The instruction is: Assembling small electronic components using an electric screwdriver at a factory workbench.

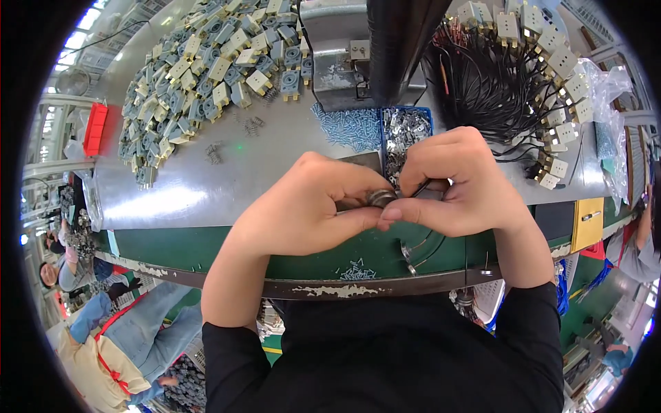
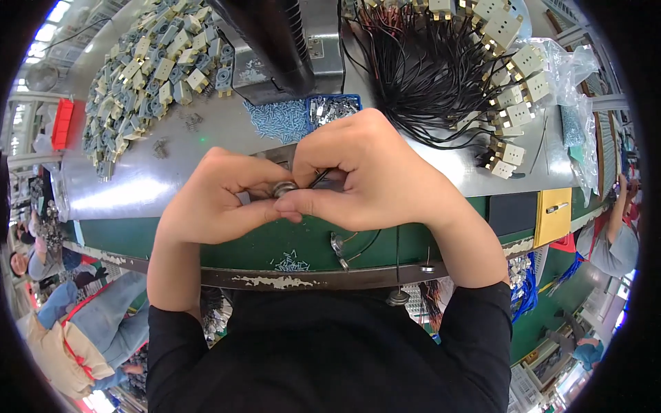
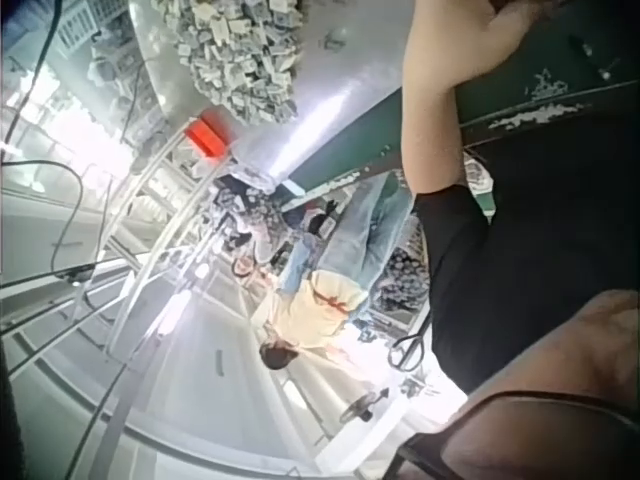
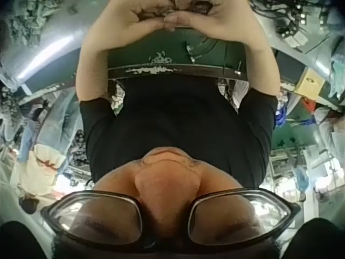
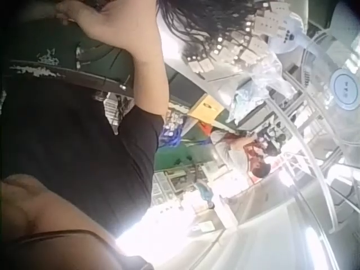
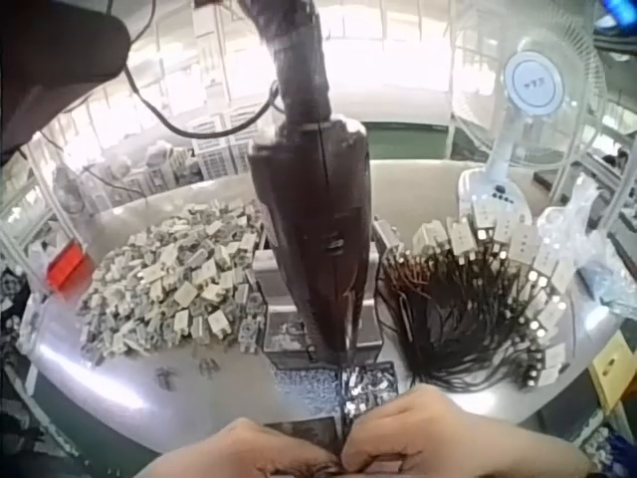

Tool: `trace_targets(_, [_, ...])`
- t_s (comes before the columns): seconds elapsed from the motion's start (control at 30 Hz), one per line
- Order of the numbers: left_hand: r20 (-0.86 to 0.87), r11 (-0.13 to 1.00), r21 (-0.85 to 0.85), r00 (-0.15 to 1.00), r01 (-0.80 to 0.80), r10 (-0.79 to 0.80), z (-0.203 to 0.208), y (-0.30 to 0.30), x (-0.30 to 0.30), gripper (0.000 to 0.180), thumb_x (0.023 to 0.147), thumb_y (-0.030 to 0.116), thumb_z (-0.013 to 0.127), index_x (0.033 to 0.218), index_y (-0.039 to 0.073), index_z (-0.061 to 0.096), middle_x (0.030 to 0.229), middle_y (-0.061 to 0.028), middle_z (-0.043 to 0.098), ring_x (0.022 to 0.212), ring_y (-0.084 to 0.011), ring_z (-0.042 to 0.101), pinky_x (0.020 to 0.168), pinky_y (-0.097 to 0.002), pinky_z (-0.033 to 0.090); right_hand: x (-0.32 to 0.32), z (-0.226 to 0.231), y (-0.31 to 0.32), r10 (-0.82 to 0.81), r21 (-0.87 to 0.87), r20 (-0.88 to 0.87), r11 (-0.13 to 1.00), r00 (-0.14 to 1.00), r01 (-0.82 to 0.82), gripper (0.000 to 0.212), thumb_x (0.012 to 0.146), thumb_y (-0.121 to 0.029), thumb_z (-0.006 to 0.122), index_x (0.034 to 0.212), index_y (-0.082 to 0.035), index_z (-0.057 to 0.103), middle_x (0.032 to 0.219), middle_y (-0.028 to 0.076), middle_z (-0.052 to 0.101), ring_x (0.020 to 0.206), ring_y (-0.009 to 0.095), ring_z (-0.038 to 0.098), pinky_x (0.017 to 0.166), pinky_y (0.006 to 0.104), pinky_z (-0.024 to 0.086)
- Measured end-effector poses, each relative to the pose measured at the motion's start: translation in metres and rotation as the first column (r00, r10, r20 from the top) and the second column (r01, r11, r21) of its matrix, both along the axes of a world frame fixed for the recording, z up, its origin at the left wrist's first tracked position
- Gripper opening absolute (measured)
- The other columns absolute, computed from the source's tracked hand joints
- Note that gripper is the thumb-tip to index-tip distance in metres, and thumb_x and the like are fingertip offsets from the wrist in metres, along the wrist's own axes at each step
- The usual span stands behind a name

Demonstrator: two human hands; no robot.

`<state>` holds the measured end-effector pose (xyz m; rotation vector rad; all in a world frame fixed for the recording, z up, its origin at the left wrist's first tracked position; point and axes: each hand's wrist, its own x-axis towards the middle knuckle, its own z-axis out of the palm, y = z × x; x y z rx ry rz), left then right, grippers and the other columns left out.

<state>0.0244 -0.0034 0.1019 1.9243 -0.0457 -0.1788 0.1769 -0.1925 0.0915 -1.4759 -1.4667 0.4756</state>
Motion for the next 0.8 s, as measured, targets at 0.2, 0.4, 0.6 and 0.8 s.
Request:
trace_targets(0.2, [0.315, 0.998, 0.052, 0.949, -0.035, 0.017, -0.011, -0.019, -0.003, 0.02, 0.08, 0.001, 0.087, 0.098, -0.002, 0.079, 0.076, -0.0104, 0.077, 0.069, -0.0132, 0.075, 0.062, -0.0281, 0.057, 0.016, -0.007, -0.002, 0.08, -0.191, -0.419, 0.966, 0.904, -0.174, 0.033, 0.081, -0.019, 0.091, 0.071, -0.003, 0.064, 0.063, -0.002, 0.055, 0.053, 0.006, 0.041, 0.049, 0.0269, 0.027])
trace_targets(0.4, [0.172, 0.984, -0.166, 0.98, -0.066, 0.094, -0.025, -0.023, -0.01, 0.022, 0.089, 0.002, 0.083, 0.106, -0.007, 0.074, 0.092, -0.0141, 0.08, 0.082, -0.0214, 0.08, 0.071, -0.0312, 0.063, 0.017, -0.012, 0.002, 0.035, -0.224, -0.601, 0.952, 0.799, -0.21, 0.033, 0.082, -0.023, 0.092, 0.082, 0.0, 0.068, 0.07, -0.003, 0.056, 0.063, 0.003, 0.043, 0.053, 0.0243, 0.029])
trace_targets(0.6, [-0.038, 0.433, -0.899, 0.997, -0.063, 0.064, -0.058, -0.03, -0.014, 0.024, 0.105, 0.012, 0.068, 0.122, -0.006, 0.066, 0.105, -0.0124, 0.077, 0.093, -0.0237, 0.079, 0.078, -0.0356, 0.066, 0.016, -0.027, 0.002, -0.01, 0.23, -0.01, 0.973, 1.0, 0.012, 0.024, 0.084, 0.001, 0.08, 0.108, -0.005, 0.08, 0.074, 0.007, 0.07, 0.063, 0.016, 0.067, 0.058, 0.031, 0.051])
trace_targets(0.8, [-0.14, 0.089, -0.985, 0.983, -0.15, 0.116, -0.059, -0.034, -0.015, 0.026, 0.108, 0.018, 0.065, 0.122, -0.004, 0.067, 0.107, -0.0142, 0.076, 0.095, -0.0212, 0.078, 0.084, -0.0345, 0.066, 0.0, -0.019, 0.0, -0.078, 0.192, 0.031, 0.979, 0.996, 0.071, 0.027, 0.085, 0.004, 0.074, 0.109, -0.004, 0.08, 0.077, 0.012, 0.073, 0.063, 0.024, 0.069, 0.057, 0.0343, 0.053])
